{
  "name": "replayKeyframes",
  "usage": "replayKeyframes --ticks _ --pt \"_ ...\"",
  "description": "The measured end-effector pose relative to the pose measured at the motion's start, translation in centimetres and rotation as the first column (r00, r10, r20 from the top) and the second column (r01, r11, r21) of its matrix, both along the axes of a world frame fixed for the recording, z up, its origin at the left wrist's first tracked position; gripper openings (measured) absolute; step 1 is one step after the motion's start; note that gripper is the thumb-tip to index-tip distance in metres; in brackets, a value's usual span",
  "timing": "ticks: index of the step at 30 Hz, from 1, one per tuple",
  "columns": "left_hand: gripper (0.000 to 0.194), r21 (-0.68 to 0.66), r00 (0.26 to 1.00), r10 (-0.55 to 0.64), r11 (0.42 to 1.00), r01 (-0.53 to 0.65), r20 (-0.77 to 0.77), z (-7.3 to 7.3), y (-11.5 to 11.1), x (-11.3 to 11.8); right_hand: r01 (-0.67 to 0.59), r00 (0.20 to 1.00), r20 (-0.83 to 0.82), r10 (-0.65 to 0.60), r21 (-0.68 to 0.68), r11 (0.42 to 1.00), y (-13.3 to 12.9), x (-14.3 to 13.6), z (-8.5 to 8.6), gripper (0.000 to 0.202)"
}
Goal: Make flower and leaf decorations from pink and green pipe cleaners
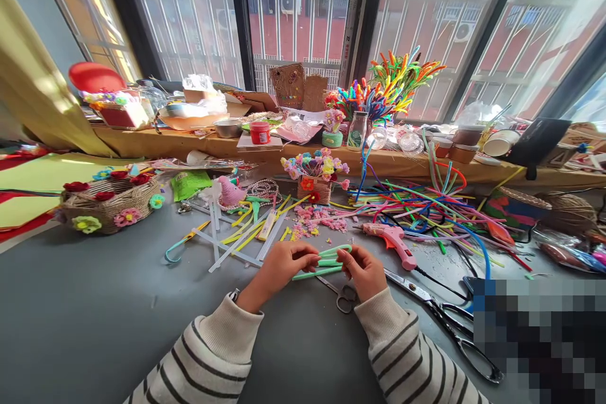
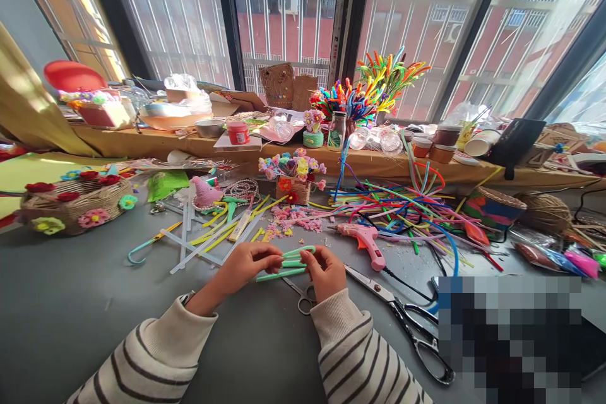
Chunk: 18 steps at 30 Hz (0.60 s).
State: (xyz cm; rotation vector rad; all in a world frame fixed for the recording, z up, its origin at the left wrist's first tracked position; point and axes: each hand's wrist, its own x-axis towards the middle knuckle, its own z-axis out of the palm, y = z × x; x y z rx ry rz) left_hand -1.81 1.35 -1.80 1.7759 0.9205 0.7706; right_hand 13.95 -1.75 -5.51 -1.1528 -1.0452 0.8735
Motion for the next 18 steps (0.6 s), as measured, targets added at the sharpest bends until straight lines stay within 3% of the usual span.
replayKeyframes --ticks 6,12,15,18 --pt "0.023 -0.051 0.998 -0.058 0.997 0.058 -0.007 -0.05 -0.07 0.08 -0.097 0.967 -0.241 0.089 -0.022 0.995 0.32 0.19 0.09 0.028" --pt "0.024 -0.104 0.987 -0.158 0.983 0.153 -0.037 0.32 -0.42 0.23 -0.216 0.791 -0.592 0.157 -0.029 0.976 0.29 0.02 0.36 0.020" --pt "0.023 -0.105 0.984 -0.176 0.980 0.172 -0.032 0.60 -0.67 0.29 -0.249 0.764 -0.616 0.191 -0.009 0.968 0.25 -0.10 0.40 0.016" --pt "0.024 -0.082 0.976 -0.203 0.977 0.197 -0.073 0.68 -0.73 0.26 -0.213 0.831 -0.531 0.164 -0.032 0.977 0.30 -0.16 0.19 0.015"
